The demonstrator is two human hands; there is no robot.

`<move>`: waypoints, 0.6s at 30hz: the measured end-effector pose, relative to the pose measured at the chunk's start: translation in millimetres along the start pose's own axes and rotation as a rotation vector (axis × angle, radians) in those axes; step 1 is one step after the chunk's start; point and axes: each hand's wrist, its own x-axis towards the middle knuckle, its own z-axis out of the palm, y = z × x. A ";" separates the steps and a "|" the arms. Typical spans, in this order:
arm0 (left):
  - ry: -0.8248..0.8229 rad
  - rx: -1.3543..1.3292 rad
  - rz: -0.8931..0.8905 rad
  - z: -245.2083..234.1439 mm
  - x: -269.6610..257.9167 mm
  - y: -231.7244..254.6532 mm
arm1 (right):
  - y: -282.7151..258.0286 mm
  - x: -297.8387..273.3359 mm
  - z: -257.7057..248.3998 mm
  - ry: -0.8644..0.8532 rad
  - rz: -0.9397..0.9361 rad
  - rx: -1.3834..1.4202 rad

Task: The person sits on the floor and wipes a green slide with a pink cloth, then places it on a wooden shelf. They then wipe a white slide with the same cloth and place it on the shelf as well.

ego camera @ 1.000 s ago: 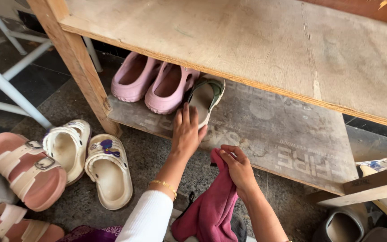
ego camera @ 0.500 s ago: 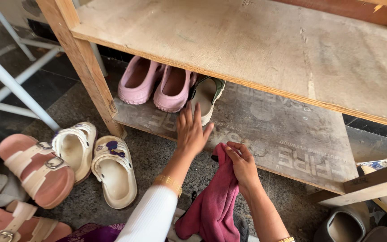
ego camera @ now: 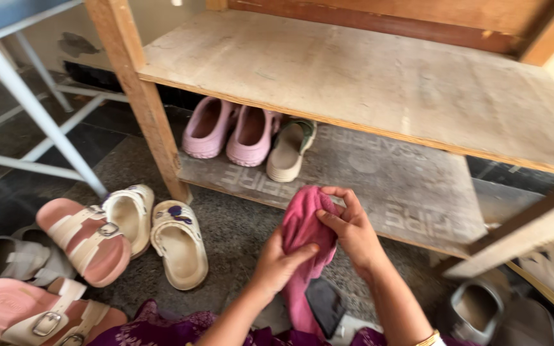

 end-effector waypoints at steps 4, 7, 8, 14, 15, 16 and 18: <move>-0.084 -0.161 -0.164 -1.8 -19.3 11.4 | -24.8 -32.3 -29.7 0.057 -0.013 -0.381; -0.112 -0.238 -0.116 -2.4 -17.6 15.6 | -17.1 -61.8 -65.0 0.132 -0.119 -0.559; -0.095 -0.382 -0.127 -6.2 -14.3 20.1 | -15.8 -71.5 -80.1 0.206 -0.118 -0.583; 0.139 -0.737 -0.259 0.9 -8.7 31.7 | -19.2 -118.8 -170.0 0.485 -0.009 -0.677; 0.178 -0.733 -0.294 3.5 -9.2 23.2 | -18.9 -124.1 -189.0 0.507 -0.021 -0.691; 0.165 -0.679 -0.275 4.6 -10.6 13.4 | -15.9 -131.7 -209.0 0.555 -0.001 -0.660; 0.130 -0.573 -0.238 8.9 -12.8 -6.0 | -8.2 -148.2 -248.5 0.654 0.039 -0.599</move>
